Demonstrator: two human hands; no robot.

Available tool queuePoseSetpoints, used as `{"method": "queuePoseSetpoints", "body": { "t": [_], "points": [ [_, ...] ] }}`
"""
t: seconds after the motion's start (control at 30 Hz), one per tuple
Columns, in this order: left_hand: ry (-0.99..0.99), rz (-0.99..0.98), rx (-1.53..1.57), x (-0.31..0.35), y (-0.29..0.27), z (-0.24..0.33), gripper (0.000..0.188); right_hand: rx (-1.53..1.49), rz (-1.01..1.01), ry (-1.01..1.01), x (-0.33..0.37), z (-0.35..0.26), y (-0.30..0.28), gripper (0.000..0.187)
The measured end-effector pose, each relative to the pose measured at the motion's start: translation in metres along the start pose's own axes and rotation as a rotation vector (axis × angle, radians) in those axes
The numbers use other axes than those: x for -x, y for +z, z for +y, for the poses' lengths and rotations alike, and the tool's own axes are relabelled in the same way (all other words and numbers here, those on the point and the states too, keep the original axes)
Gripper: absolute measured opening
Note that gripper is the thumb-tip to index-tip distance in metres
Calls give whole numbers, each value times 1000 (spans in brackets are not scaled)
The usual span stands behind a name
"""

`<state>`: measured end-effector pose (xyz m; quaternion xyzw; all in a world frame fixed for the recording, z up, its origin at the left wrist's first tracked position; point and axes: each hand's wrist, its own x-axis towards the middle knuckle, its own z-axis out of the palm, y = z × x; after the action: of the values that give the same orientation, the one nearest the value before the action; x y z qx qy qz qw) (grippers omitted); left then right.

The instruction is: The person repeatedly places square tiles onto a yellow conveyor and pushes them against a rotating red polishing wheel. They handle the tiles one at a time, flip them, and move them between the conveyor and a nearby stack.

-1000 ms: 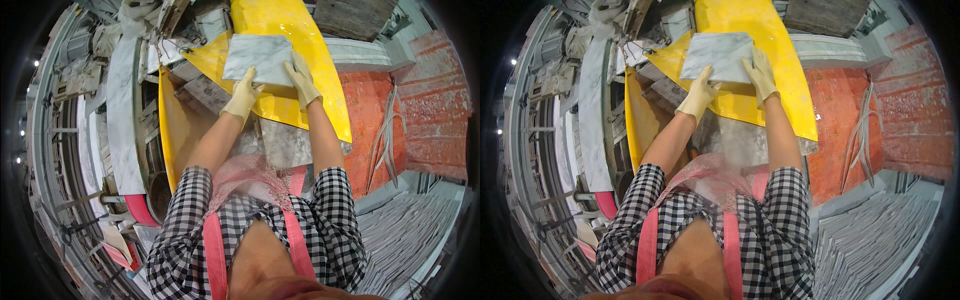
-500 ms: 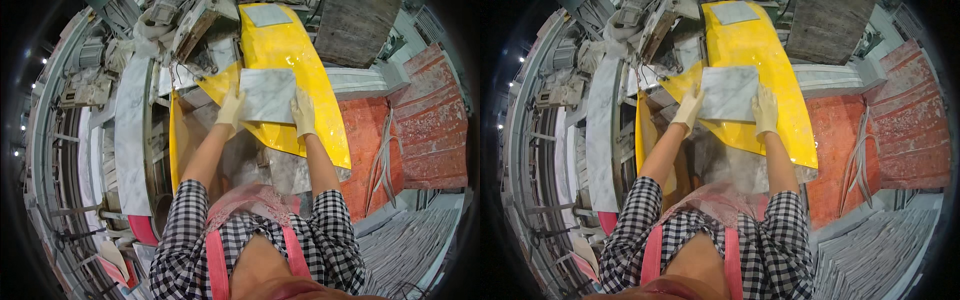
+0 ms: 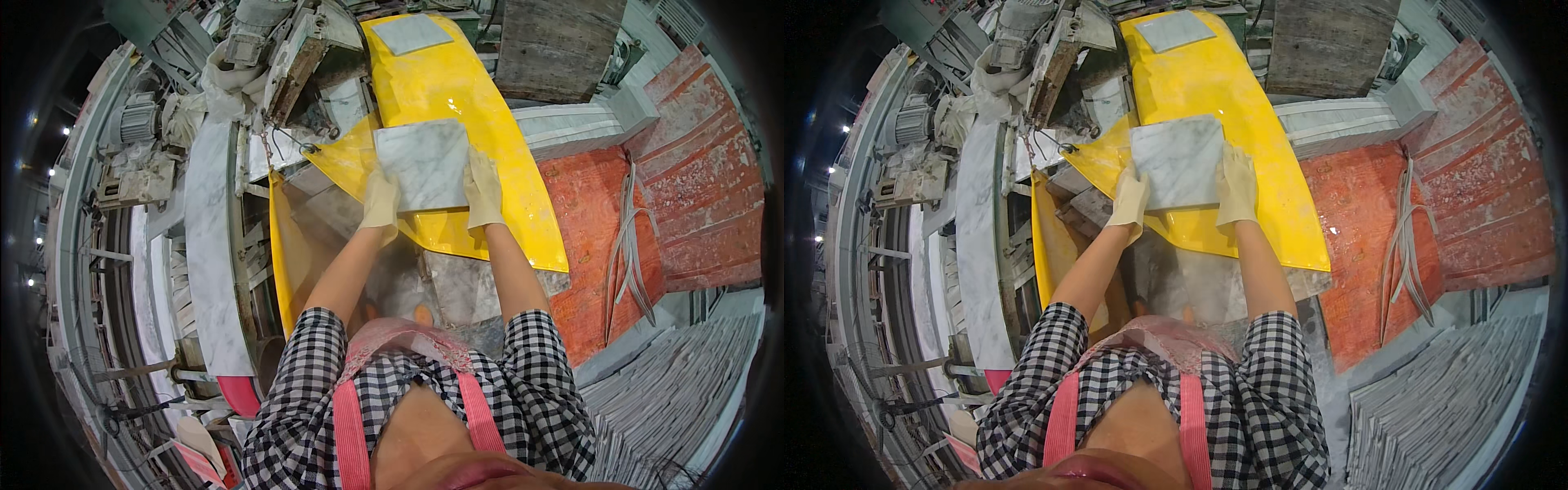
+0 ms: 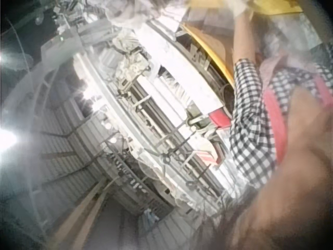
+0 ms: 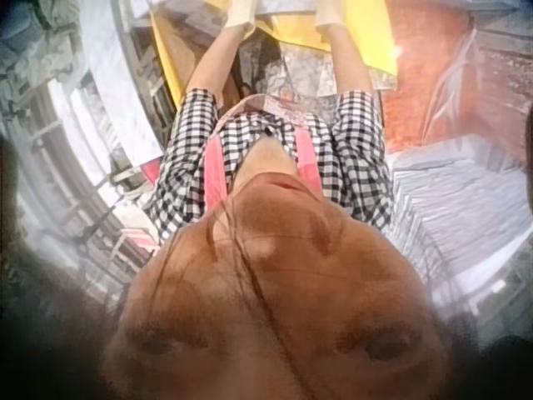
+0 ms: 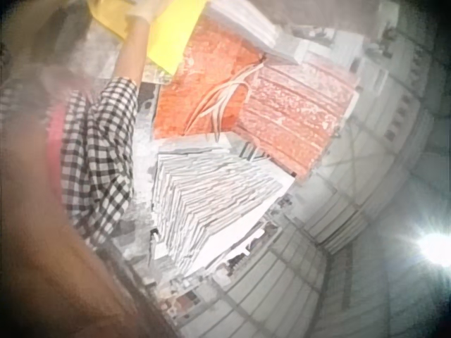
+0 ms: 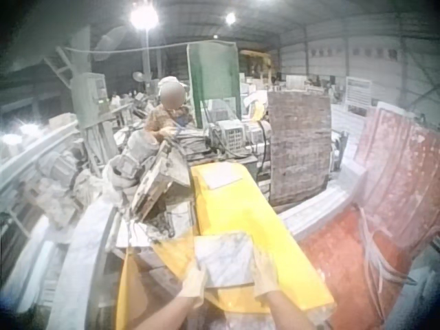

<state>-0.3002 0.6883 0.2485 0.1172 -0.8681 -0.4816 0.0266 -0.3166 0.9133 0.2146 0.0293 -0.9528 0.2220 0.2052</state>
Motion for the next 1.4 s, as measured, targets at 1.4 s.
{"method": "queuePoseSetpoints", "body": {
  "t": [1.4],
  "points": [
    [-488, 467, -1098, 231, -319, -307, 61, 41, 33, -23, 32, -6, -17, 57]
  ]
}}
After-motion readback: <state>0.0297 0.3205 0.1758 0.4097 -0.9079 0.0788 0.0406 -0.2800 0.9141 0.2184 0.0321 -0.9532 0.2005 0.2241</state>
